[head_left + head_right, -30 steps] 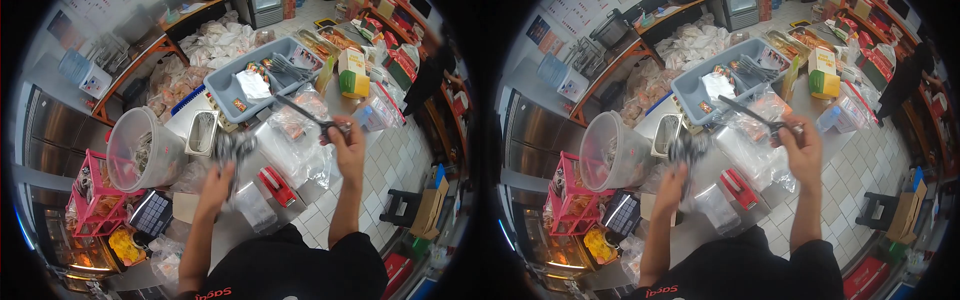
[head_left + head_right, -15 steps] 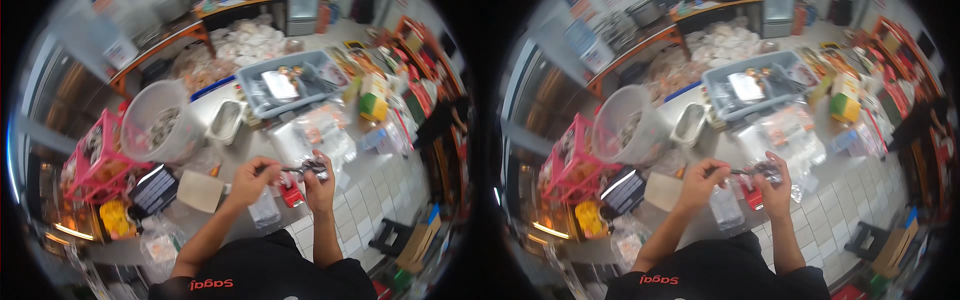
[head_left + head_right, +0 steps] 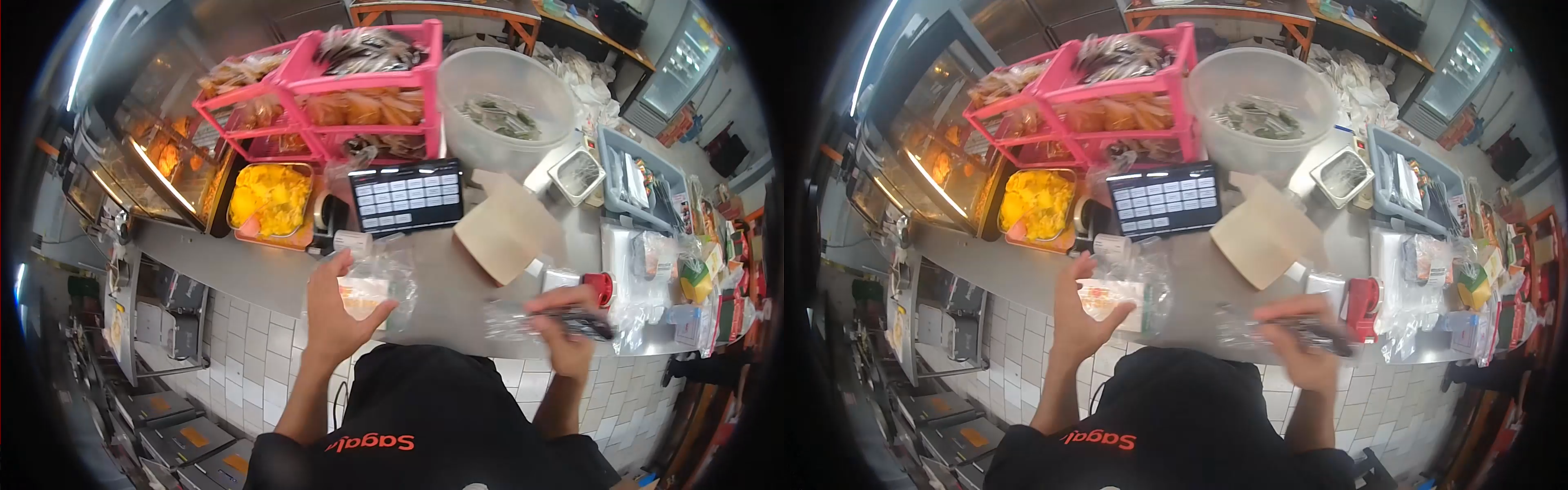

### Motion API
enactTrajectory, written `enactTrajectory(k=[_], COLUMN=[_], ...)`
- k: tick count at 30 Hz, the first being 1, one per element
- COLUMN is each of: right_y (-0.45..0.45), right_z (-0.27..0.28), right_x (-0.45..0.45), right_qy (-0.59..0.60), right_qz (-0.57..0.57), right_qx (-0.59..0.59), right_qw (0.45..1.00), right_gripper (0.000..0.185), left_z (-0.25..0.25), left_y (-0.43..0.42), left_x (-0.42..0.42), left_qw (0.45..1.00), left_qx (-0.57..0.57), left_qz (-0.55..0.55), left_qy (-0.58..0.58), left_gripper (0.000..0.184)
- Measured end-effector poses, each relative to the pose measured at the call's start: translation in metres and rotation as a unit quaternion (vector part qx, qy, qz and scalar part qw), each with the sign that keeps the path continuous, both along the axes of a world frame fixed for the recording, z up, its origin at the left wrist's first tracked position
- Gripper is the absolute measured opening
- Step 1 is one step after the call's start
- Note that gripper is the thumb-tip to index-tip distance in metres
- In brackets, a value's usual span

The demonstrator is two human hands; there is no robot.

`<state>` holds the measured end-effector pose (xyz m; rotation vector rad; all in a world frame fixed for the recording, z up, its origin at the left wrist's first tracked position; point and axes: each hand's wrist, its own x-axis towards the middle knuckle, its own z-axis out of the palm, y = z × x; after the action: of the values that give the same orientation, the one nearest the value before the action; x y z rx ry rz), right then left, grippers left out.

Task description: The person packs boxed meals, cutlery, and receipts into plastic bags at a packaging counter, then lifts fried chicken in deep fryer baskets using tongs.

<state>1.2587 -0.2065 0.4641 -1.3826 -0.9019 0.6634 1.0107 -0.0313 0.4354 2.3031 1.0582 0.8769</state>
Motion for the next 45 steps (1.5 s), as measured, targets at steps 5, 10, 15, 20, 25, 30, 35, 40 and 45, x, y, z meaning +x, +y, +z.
enactTrajectory(k=[5,10,15,20,25,30,35,40,45], right_y=[0.103,0.128,0.160,0.193,0.167,0.186,0.195,0.208,0.218], right_z=[-0.035,-0.038,-0.086,-0.119,-0.070,-0.064,-0.107,-0.098,-0.194], right_x=[-0.102,-0.152,-0.186,-0.218,-0.209,-0.221,-0.235,-0.231,-0.207], right_qy=[-0.167,-0.178,-0.202,-0.296,-0.265,-0.183,-0.382,-0.419,-0.493], right_qz=[0.294,0.321,0.303,0.266,0.333,0.350,0.268,0.266,0.270], right_qx=[-0.003,-0.159,-0.125,-0.048,-0.055,-0.035,-0.195,-0.093,-0.263], right_qw=[0.941,0.917,0.923,0.916,0.903,0.918,0.863,0.864,0.784], right_gripper=[0.025,0.036,0.033,0.028,0.031,0.028,0.026,0.052,0.050], left_z=[-0.094,-0.105,-0.080,-0.082,-0.078,-0.056,-0.046,-0.046,-0.048], left_y=[0.024,0.054,0.081,0.070,0.060,0.081,0.083,0.081,0.087], left_x=[-0.091,-0.124,-0.152,-0.175,-0.187,-0.193,-0.193,-0.190,-0.179], left_qw=[0.975,0.985,0.888,0.853,0.781,0.731,0.714,0.689,0.729], left_qx=[0.003,-0.158,-0.290,-0.292,-0.425,-0.417,-0.448,-0.485,-0.404], left_qz=[-0.059,-0.047,-0.126,-0.306,-0.213,-0.268,-0.365,-0.369,-0.398], left_qy=[0.214,-0.049,-0.333,-0.305,-0.406,-0.469,-0.396,-0.391,-0.384], left_gripper=[0.047,0.008,0.010,0.011,0.030,0.047,0.071,0.080,0.080])
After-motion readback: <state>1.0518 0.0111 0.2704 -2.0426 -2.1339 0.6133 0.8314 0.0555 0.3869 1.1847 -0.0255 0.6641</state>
